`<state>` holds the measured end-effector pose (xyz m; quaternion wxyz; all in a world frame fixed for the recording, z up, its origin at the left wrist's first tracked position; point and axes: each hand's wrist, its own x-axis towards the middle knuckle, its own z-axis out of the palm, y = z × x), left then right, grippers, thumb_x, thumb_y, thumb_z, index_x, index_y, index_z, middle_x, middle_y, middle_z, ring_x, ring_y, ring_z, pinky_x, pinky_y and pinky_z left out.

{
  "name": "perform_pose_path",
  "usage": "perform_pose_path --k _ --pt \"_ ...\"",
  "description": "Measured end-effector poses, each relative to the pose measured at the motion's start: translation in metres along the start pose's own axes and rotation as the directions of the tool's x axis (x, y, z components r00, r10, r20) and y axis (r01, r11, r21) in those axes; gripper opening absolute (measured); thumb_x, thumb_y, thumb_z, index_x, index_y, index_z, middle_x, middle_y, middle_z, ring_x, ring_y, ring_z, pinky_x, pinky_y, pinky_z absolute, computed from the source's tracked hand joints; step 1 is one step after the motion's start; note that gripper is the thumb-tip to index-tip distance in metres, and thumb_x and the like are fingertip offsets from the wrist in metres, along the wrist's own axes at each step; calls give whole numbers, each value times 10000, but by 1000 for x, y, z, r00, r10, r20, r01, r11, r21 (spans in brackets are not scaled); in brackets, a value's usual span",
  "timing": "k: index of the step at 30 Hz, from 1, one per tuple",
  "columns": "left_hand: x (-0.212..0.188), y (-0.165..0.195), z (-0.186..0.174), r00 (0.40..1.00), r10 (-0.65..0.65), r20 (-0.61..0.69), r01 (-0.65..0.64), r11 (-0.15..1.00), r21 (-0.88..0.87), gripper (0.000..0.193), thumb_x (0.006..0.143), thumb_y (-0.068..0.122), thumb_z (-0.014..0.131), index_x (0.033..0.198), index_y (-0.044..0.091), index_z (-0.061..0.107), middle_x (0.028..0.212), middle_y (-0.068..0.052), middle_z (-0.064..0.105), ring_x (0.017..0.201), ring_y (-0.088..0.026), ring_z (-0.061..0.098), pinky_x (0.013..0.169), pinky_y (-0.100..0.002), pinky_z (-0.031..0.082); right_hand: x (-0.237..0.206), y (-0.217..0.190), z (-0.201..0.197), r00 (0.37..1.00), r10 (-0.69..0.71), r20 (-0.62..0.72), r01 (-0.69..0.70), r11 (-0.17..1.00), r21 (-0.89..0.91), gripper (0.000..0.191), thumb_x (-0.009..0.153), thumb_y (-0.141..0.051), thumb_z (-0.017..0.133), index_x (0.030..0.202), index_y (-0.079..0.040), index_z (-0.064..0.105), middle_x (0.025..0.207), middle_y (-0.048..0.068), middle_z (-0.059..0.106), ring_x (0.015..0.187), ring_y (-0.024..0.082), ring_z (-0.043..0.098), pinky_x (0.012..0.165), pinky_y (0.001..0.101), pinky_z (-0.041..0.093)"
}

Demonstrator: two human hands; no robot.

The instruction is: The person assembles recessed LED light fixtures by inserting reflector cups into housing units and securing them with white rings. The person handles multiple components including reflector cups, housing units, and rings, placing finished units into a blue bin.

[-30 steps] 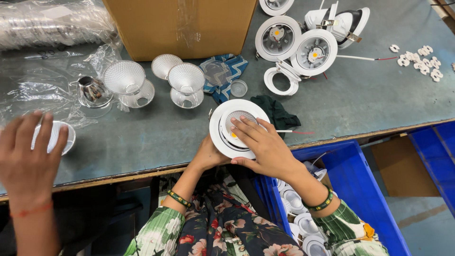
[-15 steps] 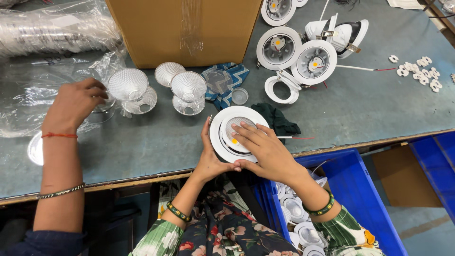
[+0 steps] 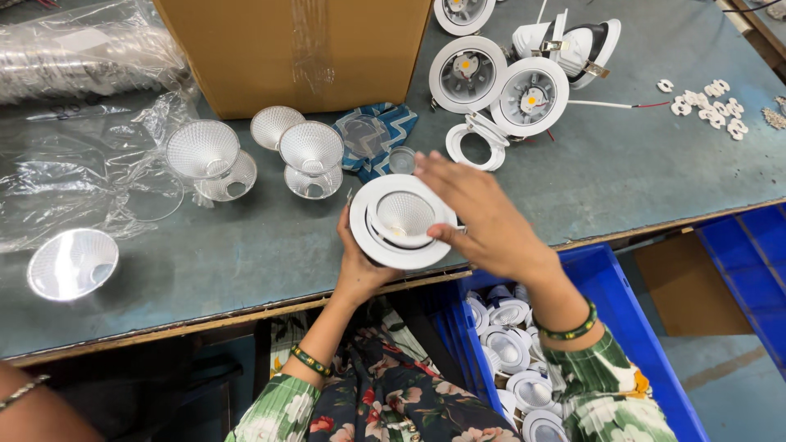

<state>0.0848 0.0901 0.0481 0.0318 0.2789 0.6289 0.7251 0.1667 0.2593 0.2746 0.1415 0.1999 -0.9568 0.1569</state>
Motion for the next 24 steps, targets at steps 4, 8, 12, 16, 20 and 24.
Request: perform_pose_path --k 4,8,12,16,20,24 --pt "9 -2 2 998 -62 -26 55 973 -225 1323 656 206 966 1573 56 25 1552 -209 385 1433 -304 487 1182 -428 460 6 -2 -7 1000 17 -14 -17 1000 2 659 978 -349 637 1520 -28 446 1627 132 428 1536 323 367 1239 479 282" --pt "10 -5 4 998 -49 -44 40 981 -187 1327 649 197 973 1562 57 21 1558 -216 375 1440 -309 473 1187 -439 434 9 -6 -3 1000 21 20 -22 1000 19 667 981 -365 623 1526 -27 440 1626 135 424 1532 323 364 1231 479 279" --pt "7 -5 6 999 -39 -24 36 991 -131 1341 631 202 981 1552 58 18 1537 -218 420 1415 -306 510 1175 -438 450 8 -1 1 997 60 47 -60 998 10 688 994 -407 597 1540 -30 413 1639 133 405 1543 331 344 1241 480 275" --pt "8 -4 7 998 -63 -14 59 979 -193 1339 641 196 974 1558 66 7 1539 -218 417 1414 -307 517 1175 -434 456 9 8 -4 998 30 55 -29 999 -24 753 1008 -437 568 1587 -18 329 1668 159 348 1559 360 299 1247 490 249" --pt "7 -3 6 996 -85 -6 83 982 -167 1346 639 192 974 1553 76 -7 1519 -218 453 1396 -311 540 1164 -421 462 25 9 -14 1000 0 12 0 1000 -25 813 1016 -485 533 1631 -27 262 1707 168 303 1598 369 270 1291 491 227" --pt "4 -3 6 995 -96 -19 94 992 -89 1350 613 190 979 1556 77 20 1493 -223 483 1363 -322 563 1127 -421 485 49 2 31 993 114 10 -113 991 -67 951 989 -623 543 1629 11 237 1678 240 222 1552 453 162 1224 551 180"
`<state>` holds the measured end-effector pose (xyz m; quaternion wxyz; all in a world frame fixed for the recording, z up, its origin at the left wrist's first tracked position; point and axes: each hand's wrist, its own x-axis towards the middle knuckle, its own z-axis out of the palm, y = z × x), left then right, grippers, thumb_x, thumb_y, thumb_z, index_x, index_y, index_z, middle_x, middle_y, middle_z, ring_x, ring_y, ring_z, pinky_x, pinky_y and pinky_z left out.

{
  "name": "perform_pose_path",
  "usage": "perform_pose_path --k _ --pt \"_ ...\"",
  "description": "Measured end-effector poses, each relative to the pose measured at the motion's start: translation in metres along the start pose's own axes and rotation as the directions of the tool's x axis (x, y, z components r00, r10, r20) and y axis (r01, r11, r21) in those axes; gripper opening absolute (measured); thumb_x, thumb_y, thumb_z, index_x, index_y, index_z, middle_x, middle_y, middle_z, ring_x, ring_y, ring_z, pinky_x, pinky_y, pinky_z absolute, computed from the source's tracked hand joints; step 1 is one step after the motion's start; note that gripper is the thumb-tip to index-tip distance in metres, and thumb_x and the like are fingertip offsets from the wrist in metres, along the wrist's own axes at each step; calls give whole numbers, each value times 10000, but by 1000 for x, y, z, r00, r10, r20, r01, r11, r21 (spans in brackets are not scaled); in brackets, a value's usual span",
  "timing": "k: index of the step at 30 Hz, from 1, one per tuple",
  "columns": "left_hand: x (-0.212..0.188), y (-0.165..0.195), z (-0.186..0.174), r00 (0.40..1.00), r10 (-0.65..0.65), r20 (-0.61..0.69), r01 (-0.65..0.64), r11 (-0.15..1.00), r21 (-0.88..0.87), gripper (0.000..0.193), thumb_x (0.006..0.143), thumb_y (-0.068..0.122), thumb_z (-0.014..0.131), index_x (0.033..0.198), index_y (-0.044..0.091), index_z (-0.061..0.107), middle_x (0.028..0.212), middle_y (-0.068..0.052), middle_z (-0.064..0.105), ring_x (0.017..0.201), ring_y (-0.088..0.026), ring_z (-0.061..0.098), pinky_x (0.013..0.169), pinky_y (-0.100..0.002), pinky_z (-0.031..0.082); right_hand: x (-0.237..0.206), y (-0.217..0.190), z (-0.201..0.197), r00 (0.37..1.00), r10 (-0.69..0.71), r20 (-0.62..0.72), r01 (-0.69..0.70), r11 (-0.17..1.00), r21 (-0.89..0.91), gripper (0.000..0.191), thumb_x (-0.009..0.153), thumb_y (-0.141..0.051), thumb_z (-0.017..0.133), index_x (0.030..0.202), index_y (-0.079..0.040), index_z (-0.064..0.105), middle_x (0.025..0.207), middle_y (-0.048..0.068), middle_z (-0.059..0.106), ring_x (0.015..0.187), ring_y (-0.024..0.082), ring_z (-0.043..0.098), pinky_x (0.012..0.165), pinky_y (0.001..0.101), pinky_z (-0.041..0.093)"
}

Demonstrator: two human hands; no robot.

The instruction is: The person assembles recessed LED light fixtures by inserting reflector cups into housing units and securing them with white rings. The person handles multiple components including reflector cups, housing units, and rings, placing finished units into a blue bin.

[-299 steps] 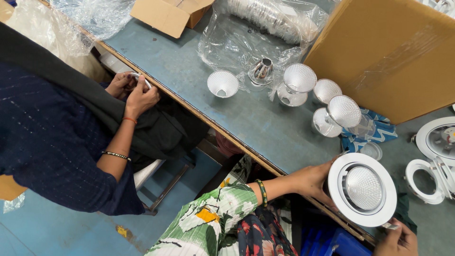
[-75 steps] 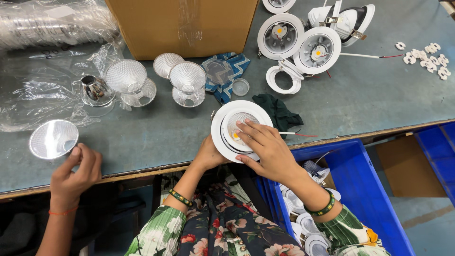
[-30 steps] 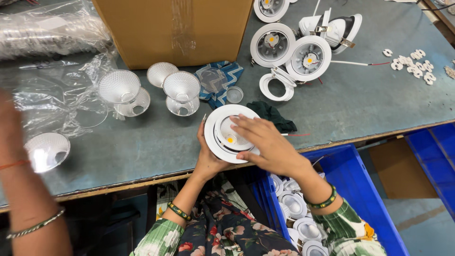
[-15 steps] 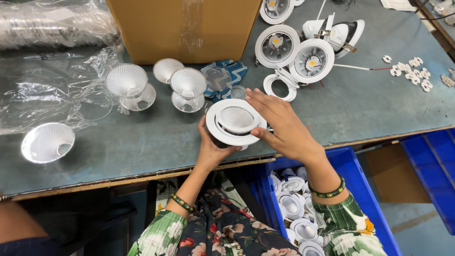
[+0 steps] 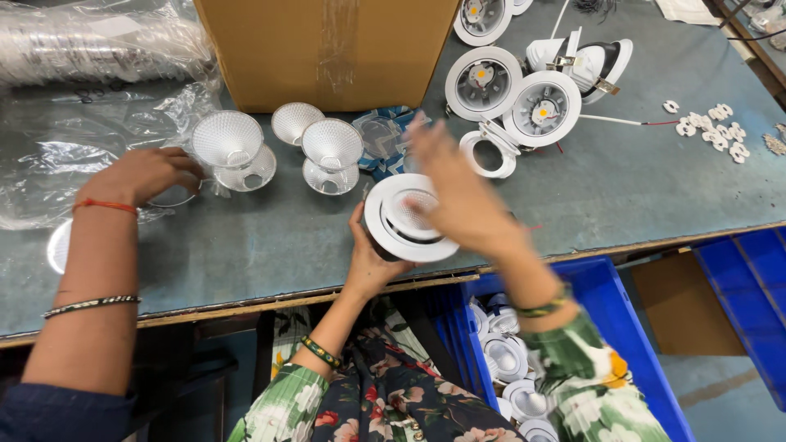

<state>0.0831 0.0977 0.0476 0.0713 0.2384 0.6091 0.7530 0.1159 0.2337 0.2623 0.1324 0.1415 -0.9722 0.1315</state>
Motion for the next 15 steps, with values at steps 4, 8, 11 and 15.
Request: perform_pose_path --k 4,8,11,15 --pt "-2 0 -3 999 -46 -11 47 997 54 1343 573 185 973 1558 81 66 1474 -227 486 1330 -334 577 1078 -427 520 -8 4 67 963 117 243 -71 979 -192 907 935 -683 495 1570 -67 296 1672 169 236 1532 417 170 1186 637 137" --pt "-2 -1 -4 999 -41 3 41 999 32 1345 603 189 978 1558 78 37 1484 -225 480 1344 -325 575 1094 -425 512 -11 18 81 954 135 267 -98 984 -147 878 954 -672 466 1581 -85 283 1665 166 233 1536 413 167 1193 627 132" --pt "0 -3 -1 1000 -1 10 1 1000 31 1358 603 185 983 1546 77 12 1479 -219 489 1335 -313 589 1104 -422 505 -1 16 52 959 103 264 -102 995 -18 818 1000 -599 406 1608 -68 272 1671 219 199 1543 421 157 1190 626 132" --pt "-1 -5 -1 1000 5 6 -5 999 53 1363 609 168 988 1552 81 7 1477 -225 501 1346 -318 574 1132 -433 464 0 18 -6 999 12 -37 -13 1000 -28 777 1048 -554 420 1615 -39 290 1698 223 228 1573 432 165 1253 603 158"
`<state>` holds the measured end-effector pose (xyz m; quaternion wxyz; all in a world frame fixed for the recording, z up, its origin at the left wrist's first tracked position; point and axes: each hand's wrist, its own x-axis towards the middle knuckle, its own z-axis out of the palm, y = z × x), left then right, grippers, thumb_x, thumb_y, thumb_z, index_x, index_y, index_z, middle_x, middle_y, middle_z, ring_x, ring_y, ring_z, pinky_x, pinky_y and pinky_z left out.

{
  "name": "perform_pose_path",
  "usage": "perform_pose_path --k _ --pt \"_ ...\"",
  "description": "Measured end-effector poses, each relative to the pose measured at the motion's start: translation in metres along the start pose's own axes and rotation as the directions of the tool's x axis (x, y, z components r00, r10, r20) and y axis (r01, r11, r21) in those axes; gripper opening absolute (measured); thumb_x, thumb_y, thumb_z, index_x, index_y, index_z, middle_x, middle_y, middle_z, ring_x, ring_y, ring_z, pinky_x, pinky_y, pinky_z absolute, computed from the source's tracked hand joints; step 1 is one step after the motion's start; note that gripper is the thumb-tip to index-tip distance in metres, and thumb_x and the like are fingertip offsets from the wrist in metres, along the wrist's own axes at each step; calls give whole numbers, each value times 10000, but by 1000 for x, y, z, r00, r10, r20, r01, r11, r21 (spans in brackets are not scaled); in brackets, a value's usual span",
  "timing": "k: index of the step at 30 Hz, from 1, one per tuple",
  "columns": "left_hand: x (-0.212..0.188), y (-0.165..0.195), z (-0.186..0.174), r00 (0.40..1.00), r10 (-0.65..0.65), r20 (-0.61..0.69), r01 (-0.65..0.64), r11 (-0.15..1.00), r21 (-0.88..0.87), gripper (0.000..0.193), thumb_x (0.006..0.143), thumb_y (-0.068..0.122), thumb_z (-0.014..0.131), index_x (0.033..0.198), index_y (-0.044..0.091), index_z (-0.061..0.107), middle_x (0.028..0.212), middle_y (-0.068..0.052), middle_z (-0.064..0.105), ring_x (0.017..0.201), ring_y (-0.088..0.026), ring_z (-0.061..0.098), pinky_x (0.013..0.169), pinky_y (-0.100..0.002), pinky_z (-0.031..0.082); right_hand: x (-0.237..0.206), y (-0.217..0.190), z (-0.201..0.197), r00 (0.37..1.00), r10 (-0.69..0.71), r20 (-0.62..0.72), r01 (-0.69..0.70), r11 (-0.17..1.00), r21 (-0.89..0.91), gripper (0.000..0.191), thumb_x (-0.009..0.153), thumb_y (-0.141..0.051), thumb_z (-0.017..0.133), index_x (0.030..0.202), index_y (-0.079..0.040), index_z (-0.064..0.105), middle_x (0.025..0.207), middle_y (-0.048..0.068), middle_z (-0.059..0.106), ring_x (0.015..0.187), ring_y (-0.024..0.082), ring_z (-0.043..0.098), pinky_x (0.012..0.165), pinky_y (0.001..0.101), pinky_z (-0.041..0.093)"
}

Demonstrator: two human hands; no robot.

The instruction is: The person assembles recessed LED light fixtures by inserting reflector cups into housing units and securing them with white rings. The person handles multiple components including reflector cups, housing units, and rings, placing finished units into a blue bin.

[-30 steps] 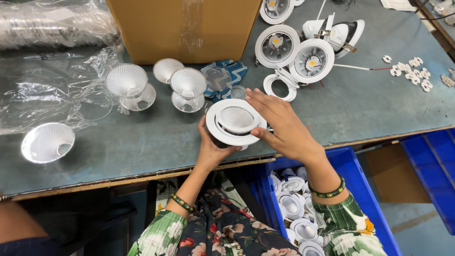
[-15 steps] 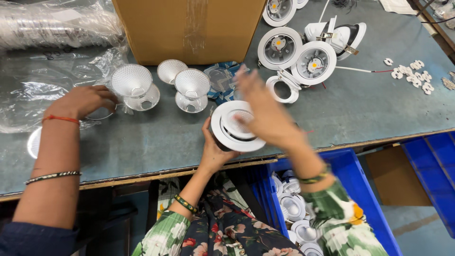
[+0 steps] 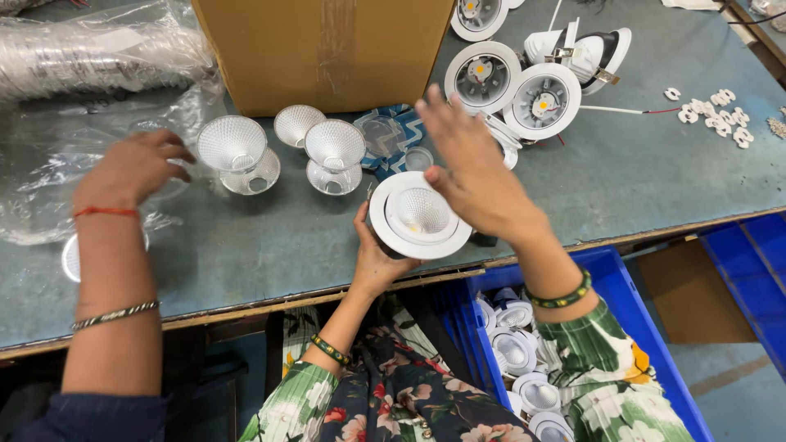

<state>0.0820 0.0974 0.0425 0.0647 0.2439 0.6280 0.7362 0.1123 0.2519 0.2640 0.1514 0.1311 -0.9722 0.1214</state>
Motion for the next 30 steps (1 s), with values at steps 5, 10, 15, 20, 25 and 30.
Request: perform_pose_path --k 5,10,15,20,25,30 --pt "-1 4 -2 994 -91 -55 98 985 144 1329 585 246 987 1540 101 74 1466 -204 518 1295 -299 608 1064 -413 518 4 -18 54 968 146 204 -123 985 -120 815 997 -624 423 1584 -64 337 1676 177 257 1555 417 182 1231 612 148" --pt "0 8 -5 1000 -9 -10 9 997 77 1318 605 266 977 1539 80 66 1502 -225 470 1324 -321 587 1062 -418 516 -9 -4 101 963 173 208 -153 982 -111 831 967 -662 423 1563 -86 368 1661 163 267 1533 423 182 1196 629 139" --pt "1 3 -5 999 31 8 -31 996 81 1335 599 253 984 1531 69 46 1474 -223 488 1308 -321 593 1063 -411 513 -15 -3 98 980 125 152 -106 986 -131 826 976 -653 446 1557 -71 367 1650 182 293 1529 424 199 1191 628 147" --pt "-5 -1 -8 999 28 40 -30 998 59 1344 615 246 980 1541 66 23 1468 -212 521 1327 -325 587 1106 -414 478 -29 11 68 962 194 190 -249 908 336 681 999 -448 515 1557 -76 393 1619 153 429 1537 335 355 1242 580 163" --pt "-9 -4 -14 978 121 170 -138 986 92 1415 631 237 993 1546 72 -73 1567 -209 361 1440 -313 454 1196 -444 355 -75 53 40 947 317 -48 -274 880 389 611 1036 -403 564 1524 -52 456 1546 179 517 1447 313 489 1195 409 353" --pt "-6 5 -32 957 24 289 -32 999 26 1463 586 158 957 1584 95 -111 1635 -176 233 1522 -309 311 1233 -444 287 -108 50 94 820 538 197 -450 392 803 586 956 -334 651 1429 -15 518 1377 132 615 1249 196 577 1065 331 442"
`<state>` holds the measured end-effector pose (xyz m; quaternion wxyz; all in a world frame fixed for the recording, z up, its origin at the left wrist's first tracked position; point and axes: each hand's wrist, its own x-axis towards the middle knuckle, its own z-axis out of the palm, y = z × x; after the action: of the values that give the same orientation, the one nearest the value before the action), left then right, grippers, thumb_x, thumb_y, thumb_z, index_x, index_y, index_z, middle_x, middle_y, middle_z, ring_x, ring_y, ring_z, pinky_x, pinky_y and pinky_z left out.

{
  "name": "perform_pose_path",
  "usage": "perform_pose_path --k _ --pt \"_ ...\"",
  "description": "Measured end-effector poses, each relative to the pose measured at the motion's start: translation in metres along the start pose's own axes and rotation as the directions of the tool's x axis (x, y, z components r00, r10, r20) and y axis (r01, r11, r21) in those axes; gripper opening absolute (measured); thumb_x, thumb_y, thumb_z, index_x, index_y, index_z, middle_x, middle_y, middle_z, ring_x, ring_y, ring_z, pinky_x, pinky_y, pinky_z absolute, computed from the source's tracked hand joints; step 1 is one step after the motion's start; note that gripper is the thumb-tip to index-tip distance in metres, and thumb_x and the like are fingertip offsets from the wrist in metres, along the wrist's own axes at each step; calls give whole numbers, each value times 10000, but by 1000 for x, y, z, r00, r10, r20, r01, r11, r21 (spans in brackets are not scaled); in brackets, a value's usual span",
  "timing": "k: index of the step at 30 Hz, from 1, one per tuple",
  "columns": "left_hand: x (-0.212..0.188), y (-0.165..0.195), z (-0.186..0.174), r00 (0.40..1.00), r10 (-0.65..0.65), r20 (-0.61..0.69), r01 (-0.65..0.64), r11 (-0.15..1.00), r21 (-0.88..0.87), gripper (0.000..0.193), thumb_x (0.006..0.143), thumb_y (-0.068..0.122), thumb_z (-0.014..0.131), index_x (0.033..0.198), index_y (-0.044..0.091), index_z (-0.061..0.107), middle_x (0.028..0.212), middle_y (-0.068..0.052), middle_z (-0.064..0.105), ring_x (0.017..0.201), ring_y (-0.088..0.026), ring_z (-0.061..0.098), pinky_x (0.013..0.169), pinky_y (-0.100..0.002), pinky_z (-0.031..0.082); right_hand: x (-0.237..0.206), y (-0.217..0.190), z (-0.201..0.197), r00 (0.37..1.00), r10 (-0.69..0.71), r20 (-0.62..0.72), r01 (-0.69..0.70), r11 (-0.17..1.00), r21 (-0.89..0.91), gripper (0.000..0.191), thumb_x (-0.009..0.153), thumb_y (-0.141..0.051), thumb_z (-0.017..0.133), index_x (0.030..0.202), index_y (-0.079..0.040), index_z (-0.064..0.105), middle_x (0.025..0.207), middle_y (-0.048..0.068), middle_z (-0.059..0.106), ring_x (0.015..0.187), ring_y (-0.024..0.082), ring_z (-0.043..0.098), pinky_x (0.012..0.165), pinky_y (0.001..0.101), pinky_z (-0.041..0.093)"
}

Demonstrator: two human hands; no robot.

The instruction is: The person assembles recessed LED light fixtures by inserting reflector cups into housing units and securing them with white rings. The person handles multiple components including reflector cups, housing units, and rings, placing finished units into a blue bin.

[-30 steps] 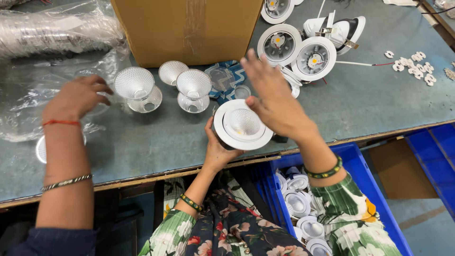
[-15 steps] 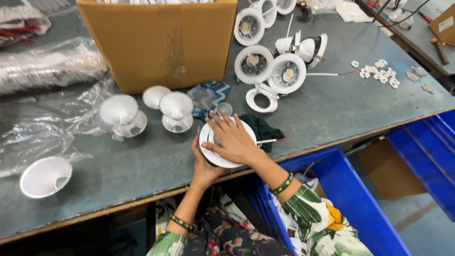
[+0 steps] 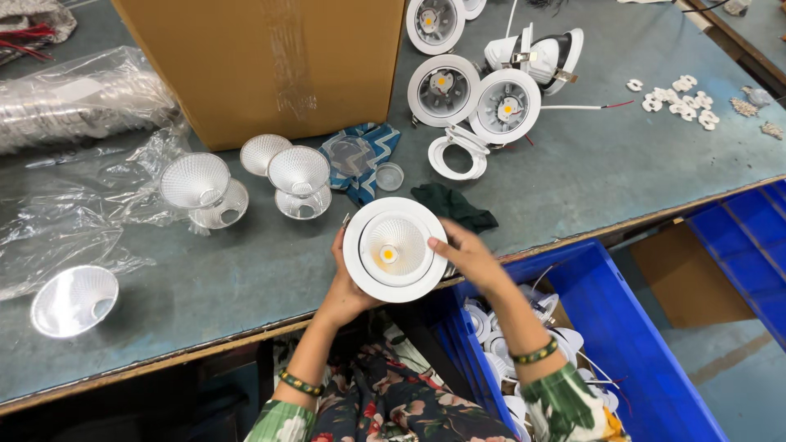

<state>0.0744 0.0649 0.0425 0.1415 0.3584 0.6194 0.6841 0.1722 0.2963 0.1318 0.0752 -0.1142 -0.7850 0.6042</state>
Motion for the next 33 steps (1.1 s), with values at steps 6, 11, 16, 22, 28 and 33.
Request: perform_pose_path --k 6,11,16,22,28,33 --pt "-40 28 -25 988 -96 124 130 944 -302 1283 725 191 811 1648 101 -77 1696 -152 162 1565 -290 202 1231 -431 231 -40 31 41 996 8 -87 17 958 287 468 993 -253 620 1375 15 590 1237 91 675 1144 147 602 1022 299 449" --pt "-65 35 3 973 -177 -150 148 972 -183 997 930 241 709 1660 72 50 1673 -189 283 1541 -296 318 1259 -400 245 -56 23 55 989 -75 -124 106 958 267 500 974 -246 597 1404 6 548 1332 97 636 1241 169 572 1086 310 410" --pt "-73 38 -8 991 -116 -67 95 962 -256 927 899 122 734 1628 74 163 1670 -179 327 1530 -275 344 1247 -410 272 -80 25 61 926 -366 -93 361 930 -74 533 960 -281 616 1401 13 559 1517 185 522 1430 276 477 1201 389 330" --pt "-84 37 -11 987 -159 30 158 904 -397 878 886 -19 726 1612 103 246 1693 -144 316 1513 -265 371 1211 -403 362 -108 43 71 893 -433 -124 433 901 -26 504 983 -266 622 1396 10 536 1604 229 427 1475 338 436 1219 424 334" --pt "-80 53 -9 993 -107 57 120 944 -307 818 852 -35 747 1569 80 369 1687 -138 352 1519 -272 401 1205 -405 407 -118 64 68 881 -459 -116 460 888 -20 510 1073 -344 552 1432 11 478 1642 244 385 1528 342 403 1249 434 318" --pt "-63 94 9 988 -141 67 151 973 -174 737 820 1 775 1499 58 493 1639 -148 436 1493 -241 446 1167 -380 448 -118 85 61 931 -270 -247 318 931 180 639 1077 -448 521 1467 46 409 1564 216 428 1401 288 467 1176 404 365"
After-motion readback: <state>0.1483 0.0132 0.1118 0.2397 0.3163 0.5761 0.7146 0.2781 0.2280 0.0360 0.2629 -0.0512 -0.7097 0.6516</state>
